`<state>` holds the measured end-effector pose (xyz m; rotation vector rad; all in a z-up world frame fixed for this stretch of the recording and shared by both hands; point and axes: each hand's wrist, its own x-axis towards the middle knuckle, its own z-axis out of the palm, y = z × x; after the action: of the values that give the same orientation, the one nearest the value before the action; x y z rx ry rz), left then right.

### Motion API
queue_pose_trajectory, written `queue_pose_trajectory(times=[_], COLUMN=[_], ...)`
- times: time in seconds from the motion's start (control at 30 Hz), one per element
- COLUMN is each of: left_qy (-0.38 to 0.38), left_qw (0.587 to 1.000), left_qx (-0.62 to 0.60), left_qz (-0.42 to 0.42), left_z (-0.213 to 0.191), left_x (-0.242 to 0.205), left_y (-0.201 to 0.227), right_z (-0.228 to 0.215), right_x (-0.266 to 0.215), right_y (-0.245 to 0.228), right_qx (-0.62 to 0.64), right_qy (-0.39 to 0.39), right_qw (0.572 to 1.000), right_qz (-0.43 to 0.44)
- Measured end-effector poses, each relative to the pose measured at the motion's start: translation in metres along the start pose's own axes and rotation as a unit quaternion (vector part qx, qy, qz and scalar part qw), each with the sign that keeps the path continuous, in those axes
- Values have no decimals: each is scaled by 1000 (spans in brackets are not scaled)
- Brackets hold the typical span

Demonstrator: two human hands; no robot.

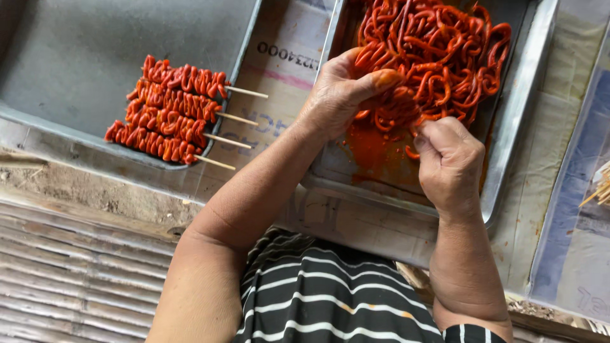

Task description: The person skewers long, thin strips of orange-colored food onto wooden sticks by hand, folding the food back and forth to create a dense, zigzag pattern on each skewer and placing the finished skewers onto a metal tray.

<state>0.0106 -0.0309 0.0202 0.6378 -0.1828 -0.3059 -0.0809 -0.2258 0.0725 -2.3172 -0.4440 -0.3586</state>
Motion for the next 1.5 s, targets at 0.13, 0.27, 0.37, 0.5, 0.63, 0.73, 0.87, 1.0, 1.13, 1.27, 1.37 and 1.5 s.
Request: queue_pose_trajectory(times=[0.13, 0.27, 0.37, 0.5, 0.63, 0.73, 0.87, 1.0, 1.13, 1.27, 1.37, 1.5], left_qy=[14, 58, 60, 67, 74, 54, 43, 65, 46, 1, -3, -3], left_qw=[1000, 996, 996, 996, 995, 998, 997, 985, 987, 985, 986, 987], left_qx=[8, -3, -2, 24, 35, 29, -18, -135, -150, -166, -167, -162], left_qz=[-17, -60, -59, -51, -58, -33, -55, -82, -42, -39, -25, -20], left_z=[6, 6, 6, 11, 12, 13, 13, -2, -17, -25, -29, -32], left_x=[-5, -5, -8, -11, -14, -16, -16, -10, -3, 0, 0, 0], left_y=[-15, -17, -17, -17, -24, -34, -37, -28, -24, -33, -39, -45], right_z=[3, 4, 6, 8, 8, 10, 9, 9, 10, 9, 12, 16], right_x=[-2, -4, -6, -4, -7, -10, -10, -14, -15, -16, -18, -17], right_y=[7, 9, 9, 9, 12, 15, 18, 20, 19, 17, 16, 19], right_qx=[-26, -57, -56, -47, -44, -42, -52, -68, -82, -69, -52, -44], right_qy=[15, 6, 10, 18, 20, 18, 17, 11, 0, -6, -4, 2], right_qw=[1000, 998, 998, 998, 999, 999, 998, 997, 996, 997, 999, 999], right_qz=[-7, -5, -12, -25, -17, -12, -20, -25, -28, -20, -17, -11])
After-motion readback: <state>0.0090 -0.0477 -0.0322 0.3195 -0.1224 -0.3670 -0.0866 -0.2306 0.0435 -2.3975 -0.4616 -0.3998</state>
